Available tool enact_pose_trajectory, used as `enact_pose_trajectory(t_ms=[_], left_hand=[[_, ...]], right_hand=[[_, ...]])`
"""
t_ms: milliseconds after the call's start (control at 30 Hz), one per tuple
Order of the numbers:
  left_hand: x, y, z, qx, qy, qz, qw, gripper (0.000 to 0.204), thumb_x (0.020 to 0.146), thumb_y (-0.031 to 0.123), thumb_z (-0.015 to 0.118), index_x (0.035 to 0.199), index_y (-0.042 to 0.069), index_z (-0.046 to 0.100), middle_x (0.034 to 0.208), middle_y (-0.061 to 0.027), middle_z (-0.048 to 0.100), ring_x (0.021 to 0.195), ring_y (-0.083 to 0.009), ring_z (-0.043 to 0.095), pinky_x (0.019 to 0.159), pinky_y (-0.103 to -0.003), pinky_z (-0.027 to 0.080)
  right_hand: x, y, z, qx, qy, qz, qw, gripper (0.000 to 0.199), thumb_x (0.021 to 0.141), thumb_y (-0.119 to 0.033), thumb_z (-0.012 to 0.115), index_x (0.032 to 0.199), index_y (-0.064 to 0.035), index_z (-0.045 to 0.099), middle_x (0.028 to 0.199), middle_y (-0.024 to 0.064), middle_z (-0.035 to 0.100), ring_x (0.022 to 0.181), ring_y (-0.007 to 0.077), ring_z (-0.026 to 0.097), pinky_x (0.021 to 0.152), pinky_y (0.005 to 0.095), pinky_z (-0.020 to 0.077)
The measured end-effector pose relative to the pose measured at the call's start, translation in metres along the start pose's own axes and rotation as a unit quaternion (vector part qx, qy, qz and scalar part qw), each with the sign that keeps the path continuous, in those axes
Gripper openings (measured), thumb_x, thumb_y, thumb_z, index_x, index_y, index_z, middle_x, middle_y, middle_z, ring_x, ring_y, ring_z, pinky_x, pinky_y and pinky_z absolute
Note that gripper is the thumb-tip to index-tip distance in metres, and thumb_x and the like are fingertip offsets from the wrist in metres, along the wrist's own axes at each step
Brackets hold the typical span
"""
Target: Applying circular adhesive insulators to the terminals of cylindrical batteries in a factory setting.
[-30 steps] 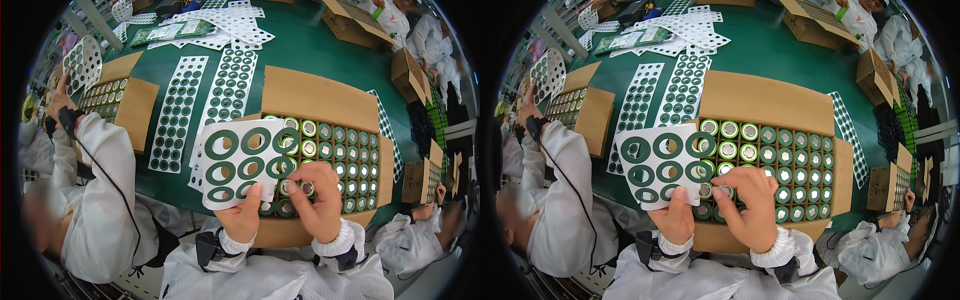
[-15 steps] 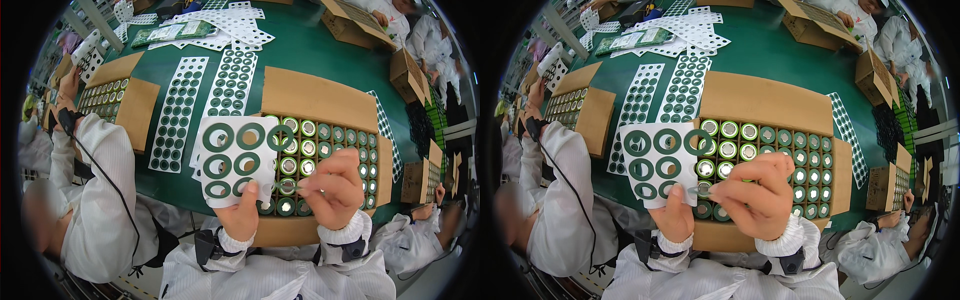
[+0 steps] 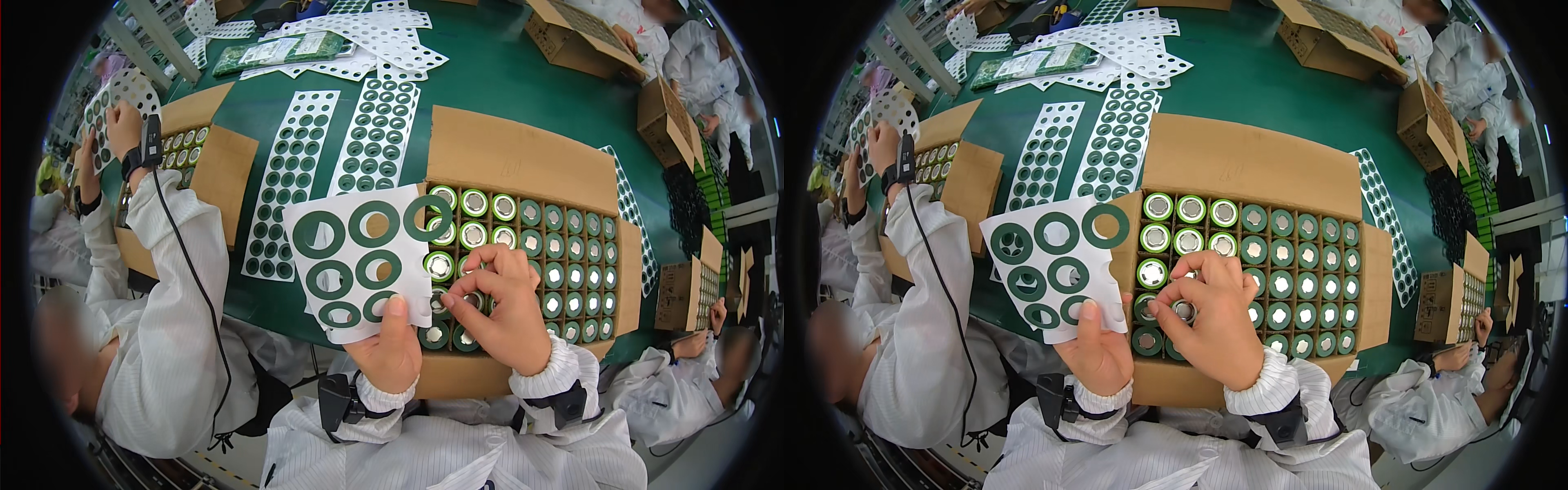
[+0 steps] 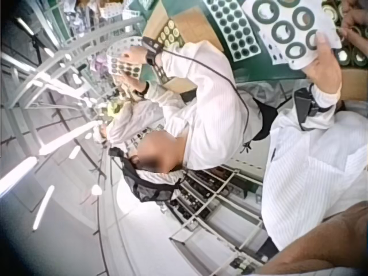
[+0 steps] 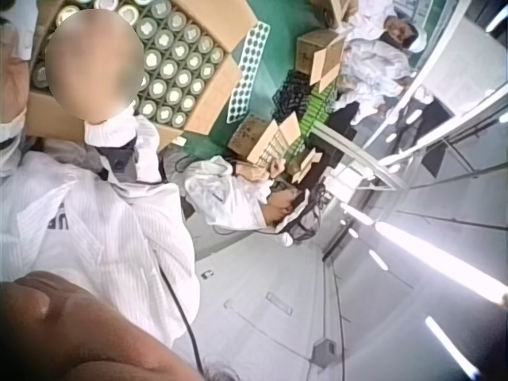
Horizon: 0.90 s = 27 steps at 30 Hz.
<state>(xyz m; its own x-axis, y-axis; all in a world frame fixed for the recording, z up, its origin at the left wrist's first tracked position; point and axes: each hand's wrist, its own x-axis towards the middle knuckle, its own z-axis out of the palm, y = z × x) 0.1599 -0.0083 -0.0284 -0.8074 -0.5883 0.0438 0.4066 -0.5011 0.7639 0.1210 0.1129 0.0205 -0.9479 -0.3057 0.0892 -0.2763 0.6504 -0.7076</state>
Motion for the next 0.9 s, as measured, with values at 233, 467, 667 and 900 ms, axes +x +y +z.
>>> enact_pose_trajectory(t_ms=[233, 467, 667, 900], left_hand=[[-0.0007, 0.0000, 0.0003, 0.005, 0.004, -0.002, 1.000, 0.046, 0.083, -0.004, 0.051, 0.126, 0.009, 0.040, 0.118, -0.0092, 0.050, 0.100, -0.0237, 0.055, 0.072, -0.040, 0.055], [0.0001, 0.0016, 0.0012, 0.006, -0.001, -0.001, 1.000, 0.048, 0.082, -0.004, 0.051, 0.127, 0.009, 0.039, 0.118, -0.0089, 0.050, 0.101, -0.0237, 0.055, 0.071, -0.040, 0.054], [-0.0010, 0.0059, 0.0032, -0.047, 0.005, -0.032, 0.998, 0.053, 0.079, -0.011, 0.052, 0.127, 0.004, 0.035, 0.121, -0.0112, 0.047, 0.109, -0.0204, 0.049, 0.093, -0.038, 0.041], [0.0004, 0.0063, 0.0037, -0.025, -0.006, -0.015, 1.000, 0.050, 0.081, -0.007, 0.051, 0.127, 0.006, 0.037, 0.120, -0.0105, 0.048, 0.105, -0.0220, 0.052, 0.082, -0.039, 0.048]], right_hand=[[0.0001, 0.0026, 0.0023, 0.015, 0.012, 0.026, 0.999, 0.009, 0.069, -0.018, 0.070, 0.069, -0.0113, 0.064, 0.092, 0.0016, 0.050, 0.093, 0.0218, 0.042, 0.078, 0.0377, 0.0233], [0.0006, 0.0014, 0.0049, 0.013, 0.020, 0.030, 0.999, 0.008, 0.068, -0.018, 0.070, 0.068, -0.0121, 0.064, 0.091, 0.0012, 0.050, 0.092, 0.0216, 0.043, 0.078, 0.0382, 0.0227], [0.0003, -0.0009, 0.0038, -0.011, 0.006, 0.043, 0.999, 0.010, 0.068, -0.019, 0.072, 0.072, -0.0126, 0.066, 0.095, -0.0002, 0.050, 0.093, 0.0183, 0.042, 0.082, 0.0347, 0.0232], [0.0011, 0.0001, 0.0071, 0.003, 0.028, 0.036, 0.999, 0.008, 0.067, -0.018, 0.070, 0.066, -0.0125, 0.065, 0.090, 0.0008, 0.050, 0.092, 0.0218, 0.042, 0.079, 0.0390, 0.0222]])
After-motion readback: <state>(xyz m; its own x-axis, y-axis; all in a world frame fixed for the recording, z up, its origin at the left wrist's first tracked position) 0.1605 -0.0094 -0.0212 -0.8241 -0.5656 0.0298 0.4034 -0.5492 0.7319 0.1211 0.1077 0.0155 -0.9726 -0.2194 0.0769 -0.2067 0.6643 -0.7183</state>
